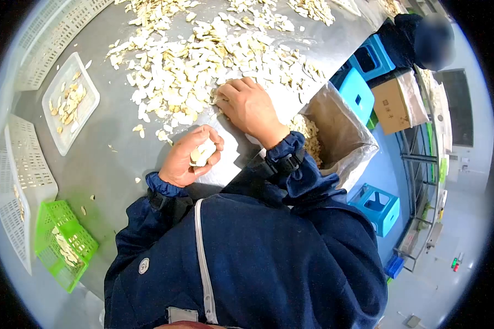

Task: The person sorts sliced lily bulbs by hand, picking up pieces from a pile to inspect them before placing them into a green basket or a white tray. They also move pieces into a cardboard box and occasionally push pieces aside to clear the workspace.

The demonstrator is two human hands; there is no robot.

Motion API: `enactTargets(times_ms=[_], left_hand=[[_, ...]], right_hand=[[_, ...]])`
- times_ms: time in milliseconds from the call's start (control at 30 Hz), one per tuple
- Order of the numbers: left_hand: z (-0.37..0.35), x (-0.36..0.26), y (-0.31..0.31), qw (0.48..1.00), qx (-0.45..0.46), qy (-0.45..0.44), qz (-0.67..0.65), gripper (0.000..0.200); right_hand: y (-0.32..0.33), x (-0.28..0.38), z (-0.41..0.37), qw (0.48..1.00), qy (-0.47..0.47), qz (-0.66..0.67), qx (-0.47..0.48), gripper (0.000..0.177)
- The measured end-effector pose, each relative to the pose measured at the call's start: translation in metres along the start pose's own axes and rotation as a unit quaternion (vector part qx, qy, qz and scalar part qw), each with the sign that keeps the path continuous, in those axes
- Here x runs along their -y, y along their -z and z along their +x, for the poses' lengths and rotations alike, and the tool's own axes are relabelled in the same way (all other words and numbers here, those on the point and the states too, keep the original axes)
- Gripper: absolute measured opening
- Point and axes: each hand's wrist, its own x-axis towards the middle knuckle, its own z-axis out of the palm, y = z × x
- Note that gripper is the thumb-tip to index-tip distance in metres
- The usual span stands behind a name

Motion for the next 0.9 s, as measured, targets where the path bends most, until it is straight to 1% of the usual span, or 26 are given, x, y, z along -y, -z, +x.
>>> enactTargets(times_ms=[100,200,300,400,433,533,567,600,667,700,733,767,800,867,900], left_hand=[[0.000,0.000,-0.001,1.000,0.000,0.002,0.000,0.028],[0.000,0.000,-0.002,1.000,-0.006,-0.001,0.003,0.029],[-0.001,-0.001,-0.003,1.000,-0.003,-0.007,0.009,0.029],[-0.001,-0.001,-0.003,1.000,-0.002,-0.008,0.011,0.029],[-0.001,-0.001,-0.003,1.000,-0.006,-0.007,0.012,0.030],[0.000,0.001,-0.001,1.000,-0.020,-0.003,-0.004,0.035],[0.000,0.001,0.000,1.000,-0.024,0.000,-0.011,0.038],[0.001,0.001,0.001,0.999,-0.020,-0.004,-0.025,0.041],[0.003,0.001,0.003,0.999,-0.007,-0.008,-0.054,0.047],[0.003,0.003,0.007,0.998,-0.012,-0.011,-0.052,0.053],[0.002,0.000,0.000,0.998,-0.034,-0.016,-0.042,0.049],[0.002,0.002,0.003,0.999,-0.027,-0.017,-0.040,0.045],[0.002,0.002,0.006,0.999,-0.020,-0.019,-0.039,0.042],[0.001,0.002,0.004,0.999,0.013,-0.029,-0.024,0.033],[-0.001,0.002,0.002,0.999,0.026,-0.033,-0.018,0.029]], right_hand=[[0.002,0.001,-0.001,1.000,-0.012,0.009,-0.002,0.019],[0.005,0.003,0.001,0.998,-0.057,0.004,0.030,0.015],[0.008,0.001,0.000,0.995,-0.086,0.025,0.050,0.017],[0.007,-0.012,0.000,0.998,-0.009,0.036,-0.055,0.017],[0.009,-0.015,0.000,0.996,-0.007,-0.002,-0.094,0.015],[0.024,-0.010,-0.002,0.990,-0.082,0.014,-0.114,0.016],[0.032,-0.004,-0.005,0.984,-0.154,0.072,-0.043,0.019],[0.039,0.004,-0.009,0.935,-0.238,0.263,0.023,0.024],[0.037,0.016,-0.018,0.903,-0.187,0.386,0.029,0.028],[0.038,0.022,-0.017,0.916,-0.162,0.367,0.009,0.031],[0.028,0.018,-0.018,0.950,-0.122,0.286,-0.020,0.033],[0.018,0.015,-0.022,0.977,-0.075,0.196,-0.038,0.033],[0.009,0.015,-0.022,0.993,-0.026,0.102,-0.055,0.034],[-0.003,0.032,-0.025,0.988,0.035,0.152,-0.018,0.035],[-0.012,0.037,-0.028,0.985,0.067,0.157,-0.014,0.037]])
